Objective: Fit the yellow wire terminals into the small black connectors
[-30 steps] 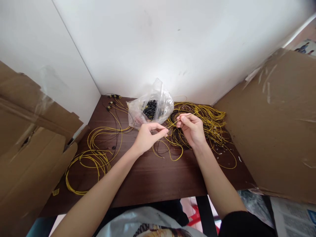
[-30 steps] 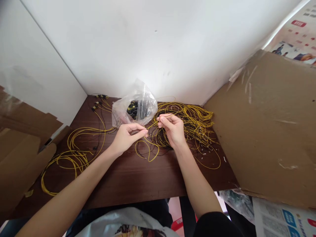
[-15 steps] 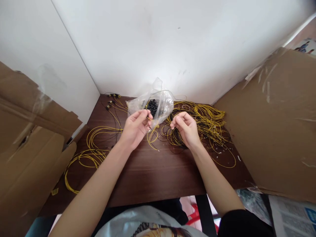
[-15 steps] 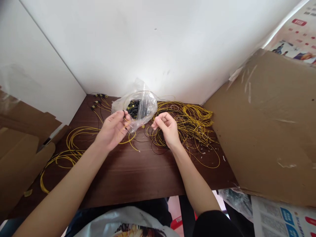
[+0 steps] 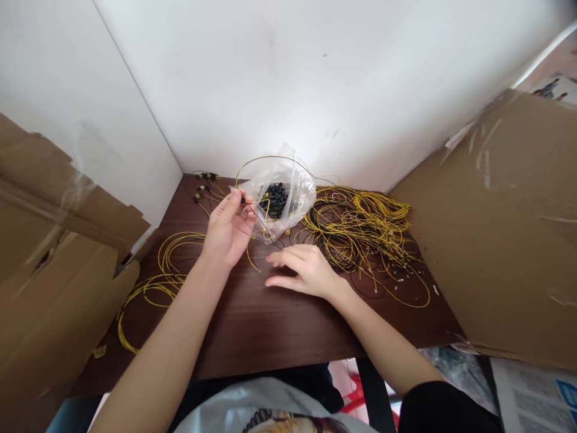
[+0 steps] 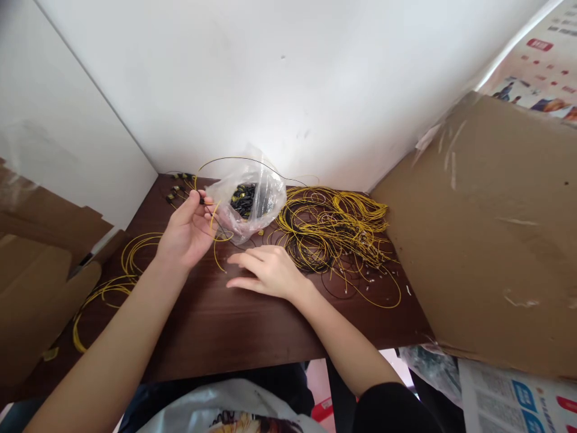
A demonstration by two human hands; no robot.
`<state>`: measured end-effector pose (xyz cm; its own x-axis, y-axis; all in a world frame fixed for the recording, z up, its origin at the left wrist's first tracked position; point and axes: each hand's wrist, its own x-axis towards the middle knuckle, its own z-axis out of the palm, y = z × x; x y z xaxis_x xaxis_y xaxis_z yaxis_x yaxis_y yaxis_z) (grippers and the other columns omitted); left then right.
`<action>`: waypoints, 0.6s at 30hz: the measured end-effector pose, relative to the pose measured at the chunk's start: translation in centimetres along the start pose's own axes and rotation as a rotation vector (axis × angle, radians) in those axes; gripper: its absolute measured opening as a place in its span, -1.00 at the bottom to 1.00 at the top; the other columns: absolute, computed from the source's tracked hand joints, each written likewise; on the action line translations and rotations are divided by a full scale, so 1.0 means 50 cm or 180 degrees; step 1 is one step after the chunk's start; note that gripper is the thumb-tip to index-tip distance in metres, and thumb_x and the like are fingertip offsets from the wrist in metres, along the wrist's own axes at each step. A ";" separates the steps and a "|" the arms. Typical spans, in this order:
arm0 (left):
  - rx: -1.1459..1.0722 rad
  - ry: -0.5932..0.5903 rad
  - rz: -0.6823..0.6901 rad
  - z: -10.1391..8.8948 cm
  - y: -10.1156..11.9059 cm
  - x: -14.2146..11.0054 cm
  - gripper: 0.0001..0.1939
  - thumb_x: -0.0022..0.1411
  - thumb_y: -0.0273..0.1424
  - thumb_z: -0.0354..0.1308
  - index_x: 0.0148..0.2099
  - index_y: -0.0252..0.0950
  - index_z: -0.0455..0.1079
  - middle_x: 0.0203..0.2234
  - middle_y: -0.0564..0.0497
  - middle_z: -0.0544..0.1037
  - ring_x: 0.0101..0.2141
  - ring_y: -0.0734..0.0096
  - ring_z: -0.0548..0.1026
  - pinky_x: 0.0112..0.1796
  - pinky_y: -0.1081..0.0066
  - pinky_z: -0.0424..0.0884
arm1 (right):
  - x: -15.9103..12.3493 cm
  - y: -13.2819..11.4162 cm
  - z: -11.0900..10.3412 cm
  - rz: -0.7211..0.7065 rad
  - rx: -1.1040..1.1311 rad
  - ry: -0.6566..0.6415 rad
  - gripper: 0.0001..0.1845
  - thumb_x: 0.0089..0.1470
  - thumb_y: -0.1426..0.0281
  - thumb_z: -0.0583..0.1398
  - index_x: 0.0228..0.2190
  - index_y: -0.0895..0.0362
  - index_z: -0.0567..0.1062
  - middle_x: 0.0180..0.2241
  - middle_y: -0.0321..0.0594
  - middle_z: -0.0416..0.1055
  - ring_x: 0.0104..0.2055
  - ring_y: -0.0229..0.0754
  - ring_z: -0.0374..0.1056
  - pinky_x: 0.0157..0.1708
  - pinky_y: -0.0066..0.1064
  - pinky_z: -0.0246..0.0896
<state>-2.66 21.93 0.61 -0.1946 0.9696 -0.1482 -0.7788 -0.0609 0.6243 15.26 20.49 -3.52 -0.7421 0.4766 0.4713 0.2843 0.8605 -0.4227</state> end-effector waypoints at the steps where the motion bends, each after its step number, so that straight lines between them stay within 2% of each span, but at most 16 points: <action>1: -0.0011 0.0006 -0.0004 0.000 0.000 0.000 -0.88 0.20 -0.42 0.21 -0.40 -0.32 0.40 -0.53 0.11 0.44 -0.56 0.73 0.40 -0.55 0.76 0.38 | 0.001 -0.001 0.006 -0.0028 -0.0144 -0.0116 -0.62 0.12 0.09 0.16 -0.17 0.11 0.46 -0.42 -0.21 0.50 -0.39 -0.20 0.40 -0.35 -0.40 0.24; 6: -0.0078 0.0063 0.0013 -0.003 0.001 0.004 -0.89 0.19 -0.43 0.22 -0.39 -0.33 0.42 -0.54 0.09 0.46 -0.56 0.72 0.42 -0.55 0.76 0.38 | 0.002 -0.004 0.025 -0.0093 -0.0574 -0.0372 -0.67 0.22 0.19 0.07 -0.14 0.13 0.46 -0.39 -0.16 0.46 -0.33 -0.17 0.34 -0.29 -0.37 0.23; 9: -0.0131 0.0034 0.0005 -0.006 0.000 0.007 -0.89 0.19 -0.44 0.22 -0.39 -0.34 0.43 -0.54 0.10 0.47 -0.56 0.73 0.42 -0.54 0.77 0.38 | 0.004 -0.008 0.035 -0.0039 -0.0352 -0.0324 -0.73 0.26 0.32 0.03 -0.24 0.14 0.50 -0.39 -0.14 0.46 -0.33 -0.17 0.33 -0.28 -0.36 0.24; 11: -0.0117 0.0083 0.0021 -0.010 0.000 0.010 -0.89 0.20 -0.45 0.21 -0.39 -0.35 0.43 -0.53 0.09 0.48 -0.56 0.74 0.42 -0.53 0.77 0.38 | 0.006 -0.009 0.036 0.0086 0.0222 -0.0191 -0.75 0.24 0.37 0.05 -0.31 0.15 0.52 -0.38 -0.13 0.47 -0.31 -0.18 0.35 -0.26 -0.35 0.26; 13: -0.0067 0.0205 0.0147 -0.016 0.002 0.015 -0.89 0.19 -0.48 0.21 -0.40 -0.37 0.43 -0.52 0.08 0.50 -0.55 0.74 0.43 -0.51 0.77 0.38 | 0.009 -0.005 0.026 0.0432 0.1157 0.0073 -0.83 0.17 0.37 0.14 -0.36 0.14 0.53 -0.38 -0.15 0.49 -0.33 -0.20 0.38 -0.28 -0.36 0.29; 16: 0.0168 0.0452 0.0583 -0.027 0.008 0.023 -0.90 0.12 -0.48 0.26 -0.42 -0.39 0.44 -0.51 0.05 0.53 -0.52 0.70 0.46 -0.45 0.72 0.41 | 0.009 0.018 -0.010 0.1132 0.2825 0.0384 -0.92 0.00 0.36 0.29 -0.40 0.11 0.54 -0.45 -0.25 0.49 -0.45 -0.26 0.38 -0.42 -0.41 0.29; 18: 0.0388 0.0632 0.0873 -0.033 0.012 0.027 -0.88 0.08 -0.45 0.29 -0.42 -0.38 0.43 -0.51 0.05 0.54 -0.52 0.67 0.47 -0.43 0.67 0.43 | 0.004 0.039 -0.043 0.1249 0.3692 0.0490 -0.93 -0.06 0.39 0.33 -0.44 0.09 0.54 -0.53 -0.32 0.45 -0.51 -0.30 0.33 -0.49 -0.44 0.25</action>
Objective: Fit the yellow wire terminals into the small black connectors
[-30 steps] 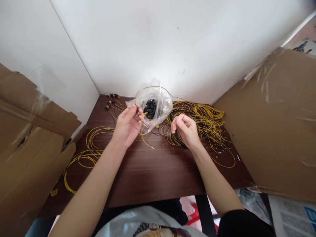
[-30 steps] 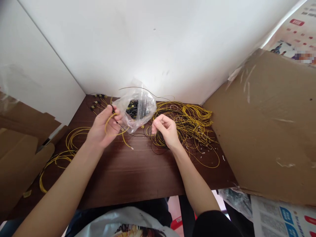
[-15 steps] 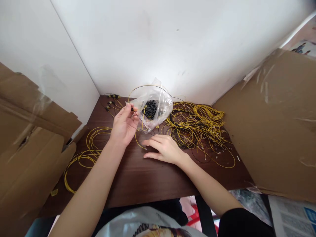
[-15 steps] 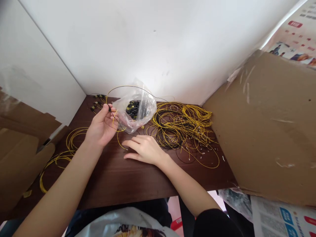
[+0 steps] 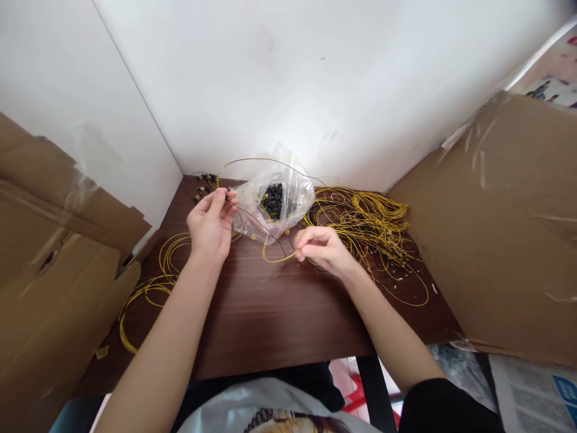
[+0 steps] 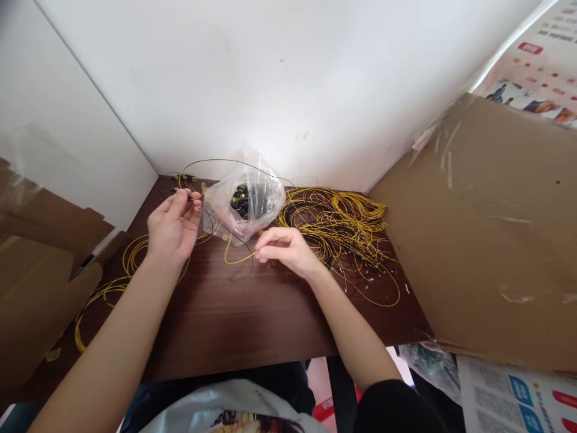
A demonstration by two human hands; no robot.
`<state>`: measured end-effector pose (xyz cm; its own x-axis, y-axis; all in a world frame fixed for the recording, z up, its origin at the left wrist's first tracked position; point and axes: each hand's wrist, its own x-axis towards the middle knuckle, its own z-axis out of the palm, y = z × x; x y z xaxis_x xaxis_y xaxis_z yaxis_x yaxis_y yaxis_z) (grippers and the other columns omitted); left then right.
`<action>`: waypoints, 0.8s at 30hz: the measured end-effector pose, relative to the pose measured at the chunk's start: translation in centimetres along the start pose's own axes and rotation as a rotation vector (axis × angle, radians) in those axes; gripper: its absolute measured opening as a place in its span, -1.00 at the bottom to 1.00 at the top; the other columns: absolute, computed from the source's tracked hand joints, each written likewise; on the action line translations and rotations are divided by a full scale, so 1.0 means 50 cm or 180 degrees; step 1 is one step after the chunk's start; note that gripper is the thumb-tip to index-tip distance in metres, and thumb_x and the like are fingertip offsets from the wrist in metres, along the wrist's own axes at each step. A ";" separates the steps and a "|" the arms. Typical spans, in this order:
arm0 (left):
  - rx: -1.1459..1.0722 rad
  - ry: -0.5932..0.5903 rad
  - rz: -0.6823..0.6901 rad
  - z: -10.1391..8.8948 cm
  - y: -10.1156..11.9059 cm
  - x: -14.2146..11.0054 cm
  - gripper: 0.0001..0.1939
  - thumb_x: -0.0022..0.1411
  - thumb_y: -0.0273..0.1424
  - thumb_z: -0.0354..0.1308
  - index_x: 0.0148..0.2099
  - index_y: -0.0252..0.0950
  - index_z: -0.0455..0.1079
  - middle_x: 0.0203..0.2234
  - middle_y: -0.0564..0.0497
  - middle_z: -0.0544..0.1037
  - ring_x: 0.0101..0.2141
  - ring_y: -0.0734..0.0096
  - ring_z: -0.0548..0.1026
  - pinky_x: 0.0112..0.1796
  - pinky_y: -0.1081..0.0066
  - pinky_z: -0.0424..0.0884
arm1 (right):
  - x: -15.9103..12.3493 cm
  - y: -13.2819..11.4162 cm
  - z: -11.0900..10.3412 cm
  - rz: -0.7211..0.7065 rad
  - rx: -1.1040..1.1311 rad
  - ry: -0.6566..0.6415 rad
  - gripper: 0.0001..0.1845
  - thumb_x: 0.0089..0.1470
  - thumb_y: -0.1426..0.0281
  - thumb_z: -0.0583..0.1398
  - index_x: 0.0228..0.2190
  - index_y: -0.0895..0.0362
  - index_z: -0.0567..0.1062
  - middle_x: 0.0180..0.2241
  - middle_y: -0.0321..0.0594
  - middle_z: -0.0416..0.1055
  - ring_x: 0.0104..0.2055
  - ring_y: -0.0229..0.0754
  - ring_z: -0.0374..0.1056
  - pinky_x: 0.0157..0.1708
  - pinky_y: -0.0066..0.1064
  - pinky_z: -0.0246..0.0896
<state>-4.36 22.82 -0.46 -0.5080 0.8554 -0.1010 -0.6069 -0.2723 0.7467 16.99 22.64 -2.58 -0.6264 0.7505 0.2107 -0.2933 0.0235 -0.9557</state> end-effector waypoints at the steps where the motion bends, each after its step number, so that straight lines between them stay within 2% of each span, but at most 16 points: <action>1: 0.0090 0.0074 0.0093 -0.002 0.001 0.002 -0.88 0.07 -0.44 0.30 -0.42 -0.38 0.43 -0.52 0.05 0.54 -0.53 0.67 0.47 -0.43 0.66 0.44 | -0.001 -0.011 -0.017 -0.0030 0.0293 -0.0015 -0.93 -0.08 0.39 0.33 -0.47 0.08 0.53 -0.57 -0.34 0.41 -0.54 -0.32 0.30 -0.51 -0.46 0.22; 3: 0.0190 0.0206 0.0168 -0.004 0.000 0.004 -0.87 0.06 -0.44 0.31 -0.43 -0.37 0.43 -0.53 0.06 0.54 -0.54 0.67 0.46 -0.43 0.64 0.44 | -0.005 -0.030 -0.045 -0.0184 0.0746 -0.0073 -0.90 -0.11 0.38 0.35 -0.52 0.06 0.52 -0.64 -0.38 0.33 -0.59 -0.35 0.23 -0.58 -0.51 0.17; 5: 0.0220 0.0316 0.0117 -0.005 -0.002 0.005 -0.87 0.06 -0.45 0.30 -0.43 -0.38 0.42 -0.54 0.06 0.54 -0.55 0.67 0.46 -0.43 0.65 0.44 | -0.008 -0.042 -0.064 -0.0368 0.1181 -0.0313 -0.87 -0.15 0.38 0.36 -0.57 0.05 0.49 -0.69 -0.42 0.26 -0.64 -0.38 0.16 -0.67 -0.56 0.10; 6: 0.0218 0.0363 0.0079 -0.005 -0.004 0.005 -0.88 0.07 -0.46 0.30 -0.43 -0.39 0.42 -0.54 0.05 0.54 -0.55 0.67 0.46 -0.44 0.65 0.44 | -0.007 -0.045 -0.070 -0.0477 0.1441 -0.0580 -0.85 -0.16 0.40 0.36 -0.60 0.05 0.47 -0.71 -0.43 0.24 -0.67 -0.39 0.13 -0.71 -0.59 0.08; 8: 0.0197 0.0426 0.0037 -0.007 -0.008 0.006 -0.91 0.09 -0.50 0.27 -0.42 -0.41 0.43 -0.54 0.03 0.54 -0.56 0.66 0.46 -0.46 0.65 0.43 | -0.004 -0.046 -0.079 -0.0701 0.2002 -0.1383 -0.80 -0.16 0.45 0.34 -0.66 0.06 0.43 -0.75 -0.45 0.23 -0.71 -0.41 0.14 -0.74 -0.62 0.09; 10: 0.0167 0.0467 0.0060 -0.009 -0.011 0.008 -0.93 0.12 -0.54 0.23 -0.41 -0.43 0.43 -0.54 0.00 0.54 -0.56 0.65 0.46 -0.47 0.64 0.43 | 0.000 -0.045 -0.086 -0.0869 0.2444 -0.2220 -0.75 -0.15 0.48 0.34 -0.70 0.08 0.41 -0.75 -0.43 0.30 -0.71 -0.42 0.21 -0.70 -0.63 0.16; 12: 0.0166 0.0512 0.0108 -0.011 -0.013 0.010 -0.93 0.14 -0.56 0.20 -0.41 -0.44 0.43 -0.54 0.00 0.54 -0.57 0.64 0.47 -0.47 0.63 0.43 | 0.000 -0.046 -0.093 -0.0957 0.2604 -0.2732 -0.75 -0.15 0.49 0.35 -0.71 0.08 0.44 -0.71 -0.38 0.39 -0.67 -0.39 0.29 -0.62 -0.60 0.26; 16: 0.0260 0.0561 0.0155 -0.014 -0.013 0.014 -0.91 0.15 -0.56 0.18 -0.42 -0.45 0.42 -0.57 0.01 0.53 -0.57 0.61 0.48 -0.48 0.60 0.44 | -0.011 -0.055 -0.091 -0.1029 0.2516 -0.3212 -0.78 -0.14 0.46 0.36 -0.71 0.08 0.51 -0.59 -0.27 0.51 -0.58 -0.32 0.41 -0.48 -0.54 0.38; 19: 0.0344 0.0545 0.0159 -0.016 -0.013 0.014 -0.91 0.15 -0.57 0.17 -0.41 -0.45 0.43 -0.57 0.01 0.53 -0.56 0.59 0.50 -0.47 0.59 0.45 | -0.015 -0.059 -0.074 -0.1220 0.2438 -0.3500 -0.84 -0.21 0.50 0.39 -0.69 0.09 0.54 -0.56 -0.25 0.53 -0.57 -0.31 0.44 -0.45 -0.55 0.40; 24: 0.0357 0.0596 0.0115 -0.016 -0.011 0.014 -0.91 0.15 -0.60 0.16 -0.41 -0.46 0.43 -0.58 0.02 0.52 -0.56 0.60 0.50 -0.46 0.59 0.46 | -0.004 -0.059 -0.046 -0.1402 0.2318 -0.3670 -0.85 -0.25 0.57 0.38 -0.69 0.15 0.56 -0.62 -0.23 0.51 -0.61 -0.31 0.44 -0.45 -0.60 0.41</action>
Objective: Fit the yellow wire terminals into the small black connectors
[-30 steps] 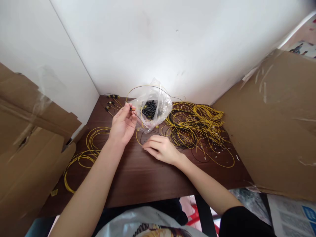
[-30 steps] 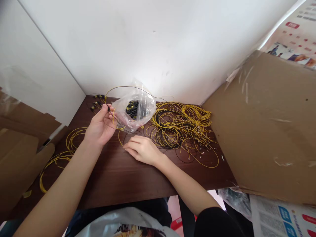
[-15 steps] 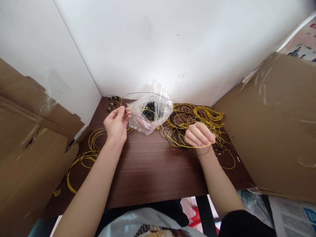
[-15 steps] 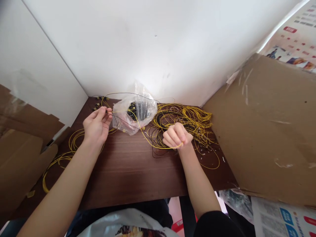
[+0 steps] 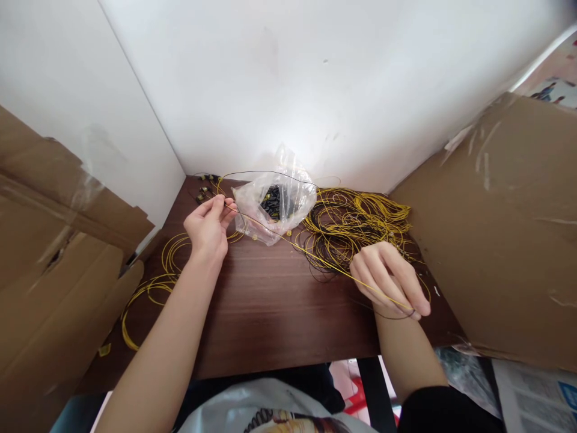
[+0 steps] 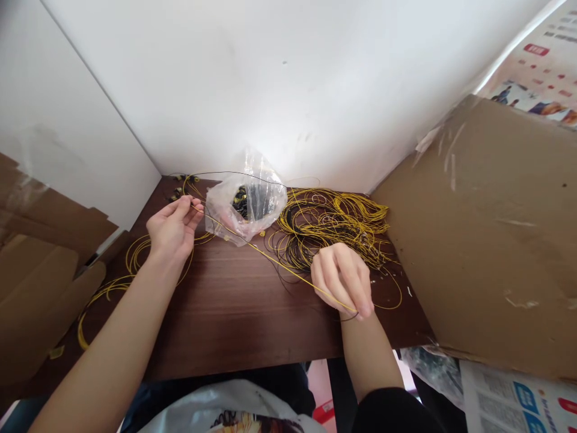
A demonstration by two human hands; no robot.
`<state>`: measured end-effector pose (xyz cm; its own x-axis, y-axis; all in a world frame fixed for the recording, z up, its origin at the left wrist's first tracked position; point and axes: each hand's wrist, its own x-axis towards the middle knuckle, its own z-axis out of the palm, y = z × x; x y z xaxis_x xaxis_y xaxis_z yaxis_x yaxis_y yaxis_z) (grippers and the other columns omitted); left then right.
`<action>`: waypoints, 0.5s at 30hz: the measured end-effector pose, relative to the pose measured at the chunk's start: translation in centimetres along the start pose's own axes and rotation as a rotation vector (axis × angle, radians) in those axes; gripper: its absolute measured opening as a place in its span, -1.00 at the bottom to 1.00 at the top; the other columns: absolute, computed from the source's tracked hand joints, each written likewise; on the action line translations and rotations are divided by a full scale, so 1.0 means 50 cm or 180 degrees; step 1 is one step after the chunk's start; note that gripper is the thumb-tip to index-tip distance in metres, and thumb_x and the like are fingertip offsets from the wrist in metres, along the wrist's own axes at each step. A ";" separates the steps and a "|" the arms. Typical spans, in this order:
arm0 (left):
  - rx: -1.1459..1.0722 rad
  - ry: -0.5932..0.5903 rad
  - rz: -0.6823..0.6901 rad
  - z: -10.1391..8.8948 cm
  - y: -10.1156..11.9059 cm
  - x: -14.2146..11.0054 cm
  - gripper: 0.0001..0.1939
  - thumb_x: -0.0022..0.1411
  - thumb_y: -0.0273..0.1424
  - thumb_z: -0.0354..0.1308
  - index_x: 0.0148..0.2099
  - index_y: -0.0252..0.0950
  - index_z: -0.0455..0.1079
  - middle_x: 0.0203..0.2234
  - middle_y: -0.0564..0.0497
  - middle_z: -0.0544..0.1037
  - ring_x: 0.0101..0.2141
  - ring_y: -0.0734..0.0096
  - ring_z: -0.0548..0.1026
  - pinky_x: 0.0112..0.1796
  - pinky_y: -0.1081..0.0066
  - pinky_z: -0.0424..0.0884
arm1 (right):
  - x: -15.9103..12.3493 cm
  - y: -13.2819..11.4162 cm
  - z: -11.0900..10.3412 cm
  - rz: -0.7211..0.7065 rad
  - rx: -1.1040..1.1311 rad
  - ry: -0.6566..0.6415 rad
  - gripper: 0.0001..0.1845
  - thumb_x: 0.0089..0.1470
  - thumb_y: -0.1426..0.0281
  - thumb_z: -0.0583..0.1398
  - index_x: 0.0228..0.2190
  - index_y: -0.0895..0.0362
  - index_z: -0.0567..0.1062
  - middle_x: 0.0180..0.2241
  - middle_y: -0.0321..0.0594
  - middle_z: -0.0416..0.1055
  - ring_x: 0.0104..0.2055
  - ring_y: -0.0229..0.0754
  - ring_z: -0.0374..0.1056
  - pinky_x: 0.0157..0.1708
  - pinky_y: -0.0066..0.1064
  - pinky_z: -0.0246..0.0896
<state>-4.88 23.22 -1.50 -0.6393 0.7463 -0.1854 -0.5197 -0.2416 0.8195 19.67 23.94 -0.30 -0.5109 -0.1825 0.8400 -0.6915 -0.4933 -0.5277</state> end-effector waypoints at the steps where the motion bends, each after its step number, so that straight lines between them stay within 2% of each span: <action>1: -0.0008 0.0013 -0.0010 0.000 0.000 0.001 -0.91 0.15 -0.61 0.16 -0.41 -0.46 0.43 -0.59 0.02 0.52 -0.57 0.60 0.49 -0.46 0.59 0.46 | 0.002 0.001 -0.002 0.0019 -0.0003 -0.0043 -0.84 -0.25 0.58 0.37 -0.69 0.15 0.55 -0.62 -0.23 0.52 -0.60 -0.32 0.44 -0.44 -0.61 0.41; 4: -0.0029 0.0047 -0.0019 -0.002 0.002 0.005 -0.91 0.15 -0.61 0.16 -0.42 -0.46 0.43 -0.59 0.02 0.52 -0.58 0.61 0.49 -0.47 0.59 0.46 | -0.001 -0.008 -0.008 0.0233 0.0092 -0.0261 -0.82 -0.24 0.59 0.37 -0.69 0.11 0.56 -0.59 -0.26 0.54 -0.57 -0.31 0.48 -0.38 -0.67 0.41; 7: -0.0046 0.0085 -0.0025 -0.005 0.004 0.009 -0.92 0.15 -0.60 0.17 -0.41 -0.45 0.43 -0.59 0.03 0.51 -0.59 0.61 0.48 -0.48 0.60 0.46 | -0.010 -0.031 -0.011 0.1102 0.0133 -0.0271 -0.89 -0.22 0.54 0.39 -0.61 0.11 0.60 -0.55 -0.21 0.56 -0.52 -0.26 0.51 -0.34 -0.66 0.42; 9: -0.0050 0.0094 -0.0030 -0.008 0.006 0.011 -0.92 0.15 -0.59 0.17 -0.41 -0.45 0.42 -0.59 0.03 0.51 -0.59 0.62 0.48 -0.48 0.60 0.46 | -0.016 -0.045 -0.010 0.1908 -0.0037 -0.0065 -0.89 -0.17 0.50 0.39 -0.46 0.15 0.63 -0.48 -0.11 0.58 -0.46 -0.21 0.53 -0.32 -0.61 0.42; 11: -0.0054 0.0089 -0.0035 -0.009 0.007 0.012 -0.92 0.15 -0.58 0.17 -0.41 -0.44 0.42 -0.58 0.04 0.51 -0.59 0.63 0.47 -0.48 0.60 0.45 | -0.023 -0.052 -0.008 0.2610 -0.0167 0.0237 -0.77 -0.12 0.49 0.37 -0.31 0.19 0.62 -0.41 -0.03 0.58 -0.42 -0.19 0.54 -0.34 -0.59 0.42; 13: -0.0065 0.0042 -0.0041 -0.008 0.005 0.010 -0.93 0.14 -0.57 0.18 -0.41 -0.43 0.43 -0.57 0.03 0.52 -0.59 0.64 0.46 -0.49 0.61 0.44 | -0.030 -0.049 -0.004 0.3058 -0.0078 0.0496 -0.68 -0.10 0.50 0.36 -0.21 0.21 0.59 -0.37 0.00 0.58 -0.43 -0.20 0.53 -0.40 -0.57 0.42; 15: -0.0043 -0.0083 -0.0070 -0.005 0.000 0.005 -0.94 0.13 -0.55 0.19 -0.40 -0.44 0.44 -0.55 0.02 0.52 -0.59 0.65 0.45 -0.51 0.62 0.43 | -0.038 -0.039 0.000 0.3251 0.0101 0.0677 -0.62 -0.09 0.51 0.35 -0.15 0.22 0.56 -0.37 -0.01 0.58 -0.47 -0.20 0.52 -0.46 -0.53 0.42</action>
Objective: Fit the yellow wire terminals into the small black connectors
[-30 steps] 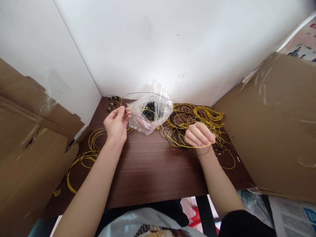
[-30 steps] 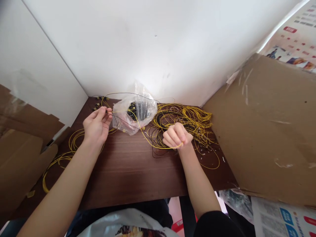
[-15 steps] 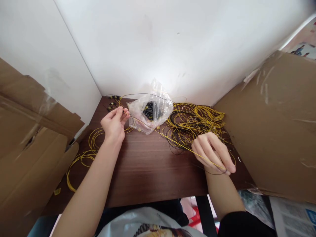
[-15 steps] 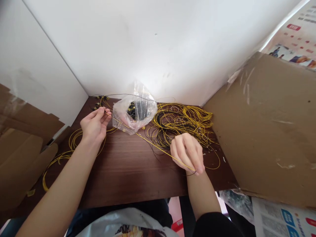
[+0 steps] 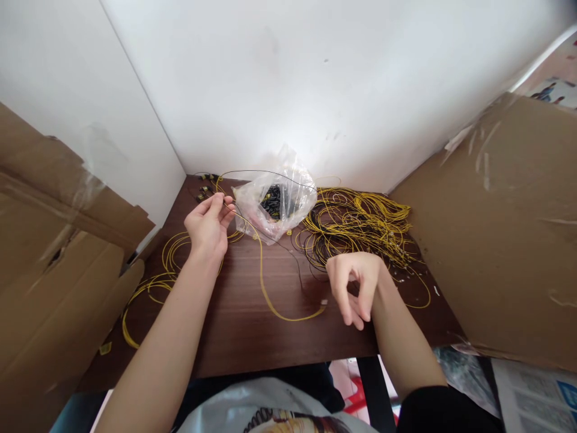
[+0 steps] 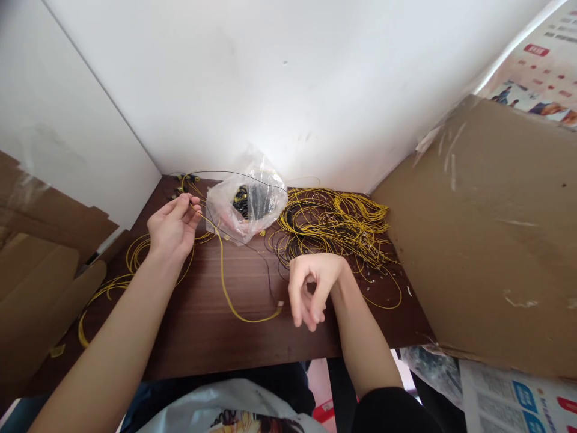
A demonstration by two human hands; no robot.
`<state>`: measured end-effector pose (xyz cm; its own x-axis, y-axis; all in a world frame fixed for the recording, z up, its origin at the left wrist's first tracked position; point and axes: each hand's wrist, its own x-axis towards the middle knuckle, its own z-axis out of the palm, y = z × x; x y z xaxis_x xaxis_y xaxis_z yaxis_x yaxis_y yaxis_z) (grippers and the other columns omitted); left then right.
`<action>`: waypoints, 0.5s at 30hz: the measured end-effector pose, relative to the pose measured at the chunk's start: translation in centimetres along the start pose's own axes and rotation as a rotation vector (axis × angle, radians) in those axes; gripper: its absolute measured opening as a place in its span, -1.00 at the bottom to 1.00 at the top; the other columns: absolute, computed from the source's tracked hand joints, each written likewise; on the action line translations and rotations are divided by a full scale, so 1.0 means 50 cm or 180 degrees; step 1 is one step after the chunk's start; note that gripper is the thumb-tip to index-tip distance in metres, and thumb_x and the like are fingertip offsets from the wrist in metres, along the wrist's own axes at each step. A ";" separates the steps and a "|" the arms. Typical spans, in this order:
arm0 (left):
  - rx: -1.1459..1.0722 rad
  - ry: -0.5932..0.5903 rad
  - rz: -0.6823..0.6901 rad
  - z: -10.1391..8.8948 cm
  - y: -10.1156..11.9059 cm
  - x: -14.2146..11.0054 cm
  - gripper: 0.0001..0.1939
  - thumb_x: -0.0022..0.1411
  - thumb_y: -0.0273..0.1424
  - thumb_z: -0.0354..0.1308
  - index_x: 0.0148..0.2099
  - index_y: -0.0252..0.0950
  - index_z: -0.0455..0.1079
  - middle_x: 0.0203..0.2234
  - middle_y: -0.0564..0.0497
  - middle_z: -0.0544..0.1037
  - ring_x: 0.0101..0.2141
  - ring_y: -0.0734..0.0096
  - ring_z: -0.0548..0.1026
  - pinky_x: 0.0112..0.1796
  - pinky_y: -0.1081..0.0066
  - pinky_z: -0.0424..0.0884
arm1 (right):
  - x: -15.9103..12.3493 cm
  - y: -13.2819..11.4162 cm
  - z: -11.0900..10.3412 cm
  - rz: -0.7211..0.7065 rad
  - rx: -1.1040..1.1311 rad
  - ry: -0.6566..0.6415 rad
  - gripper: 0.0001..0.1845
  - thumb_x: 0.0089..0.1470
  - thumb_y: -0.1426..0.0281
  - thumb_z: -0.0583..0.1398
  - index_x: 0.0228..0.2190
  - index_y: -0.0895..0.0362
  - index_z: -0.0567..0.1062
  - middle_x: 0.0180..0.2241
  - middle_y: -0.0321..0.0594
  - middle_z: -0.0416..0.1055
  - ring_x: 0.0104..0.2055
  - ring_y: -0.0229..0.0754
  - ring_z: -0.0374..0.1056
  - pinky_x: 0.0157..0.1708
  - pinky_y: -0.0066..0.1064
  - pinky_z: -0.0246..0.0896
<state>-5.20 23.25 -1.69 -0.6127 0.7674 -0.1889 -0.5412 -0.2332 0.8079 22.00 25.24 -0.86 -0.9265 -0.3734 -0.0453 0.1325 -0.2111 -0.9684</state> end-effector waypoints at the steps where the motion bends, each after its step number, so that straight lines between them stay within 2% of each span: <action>1: 0.0031 -0.0098 -0.0025 0.002 -0.003 -0.003 -0.95 0.12 -0.54 0.20 -0.39 -0.44 0.45 -0.55 0.02 0.53 -0.60 0.65 0.45 -0.51 0.63 0.42 | 0.002 0.006 0.002 0.0009 0.0094 0.0047 -0.59 -0.09 0.51 0.34 -0.12 0.22 0.54 -0.37 -0.01 0.58 -0.48 -0.19 0.51 -0.49 -0.50 0.41; 3: 0.0128 -0.0381 -0.0126 0.006 -0.008 -0.012 -0.95 0.09 -0.53 0.23 -0.38 -0.45 0.46 -0.55 0.00 0.53 -0.59 0.62 0.45 -0.51 0.60 0.42 | 0.009 0.017 0.006 -0.0127 0.0219 0.0357 -0.58 -0.06 0.46 0.33 -0.09 0.22 0.52 -0.39 -0.04 0.58 -0.52 -0.19 0.49 -0.56 -0.49 0.39; 4: 0.0184 -0.0565 -0.0195 0.008 -0.010 -0.018 -0.93 0.07 -0.52 0.26 -0.38 -0.46 0.46 -0.54 -0.01 0.53 -0.58 0.60 0.46 -0.49 0.59 0.43 | 0.013 0.020 0.008 -0.0282 0.0248 0.0706 -0.62 -0.03 0.42 0.32 -0.11 0.21 0.53 -0.44 -0.08 0.57 -0.56 -0.22 0.47 -0.61 -0.51 0.35; 5: 0.0246 -0.0783 -0.0286 0.009 -0.011 -0.023 -0.91 0.05 -0.50 0.28 -0.38 -0.46 0.47 -0.54 -0.02 0.53 -0.56 0.58 0.47 -0.48 0.57 0.44 | 0.019 0.022 0.009 -0.0498 0.0257 0.1212 -0.67 0.00 0.37 0.31 -0.15 0.21 0.54 -0.51 -0.15 0.54 -0.61 -0.28 0.42 -0.66 -0.55 0.28; 8: 0.0489 -0.1544 -0.0667 0.013 -0.010 -0.042 -0.80 -0.01 -0.41 0.34 -0.34 -0.46 0.50 -0.51 -0.04 0.53 -0.53 0.56 0.47 -0.46 0.54 0.44 | 0.044 0.023 0.007 -0.1146 0.0247 0.3092 -0.81 0.06 0.31 0.27 -0.31 0.17 0.56 -0.71 -0.40 0.34 -0.75 -0.47 0.17 -0.75 -0.67 0.03; 10: 0.0685 -0.2004 -0.0924 0.014 -0.010 -0.055 -0.76 0.00 -0.37 0.35 -0.31 -0.45 0.51 -0.50 -0.04 0.53 -0.54 0.57 0.45 -0.48 0.55 0.41 | 0.064 0.022 -0.001 -0.1253 0.0210 0.3964 -0.81 0.04 0.30 0.27 -0.33 0.15 0.56 -0.71 -0.44 0.29 -0.74 -0.50 0.10 -0.76 -0.68 -0.03; 12: 0.0862 -0.2361 -0.1153 0.016 -0.012 -0.068 -0.76 0.01 -0.35 0.35 -0.31 -0.43 0.51 -0.49 -0.04 0.54 -0.54 0.56 0.45 -0.49 0.54 0.40 | 0.084 0.024 -0.008 -0.1184 0.0139 0.4322 -0.76 0.01 0.27 0.29 -0.28 0.14 0.56 -0.62 -0.39 0.36 -0.68 -0.47 0.16 -0.72 -0.64 0.04; 15: 0.1064 -0.2786 -0.1442 0.020 -0.021 -0.085 -0.78 0.01 -0.34 0.34 -0.34 -0.42 0.52 -0.49 -0.05 0.54 -0.53 0.52 0.46 -0.49 0.51 0.40 | 0.106 0.032 -0.015 -0.1254 -0.0062 0.4418 -0.71 -0.01 0.25 0.30 -0.23 0.12 0.55 -0.48 -0.30 0.46 -0.56 -0.41 0.28 -0.57 -0.56 0.20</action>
<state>-1.46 20.83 -1.19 0.3125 0.9380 -0.1501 -0.3473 0.2599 0.9010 17.05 23.61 -2.85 -0.4905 0.8708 0.0343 -0.2019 -0.0753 -0.9765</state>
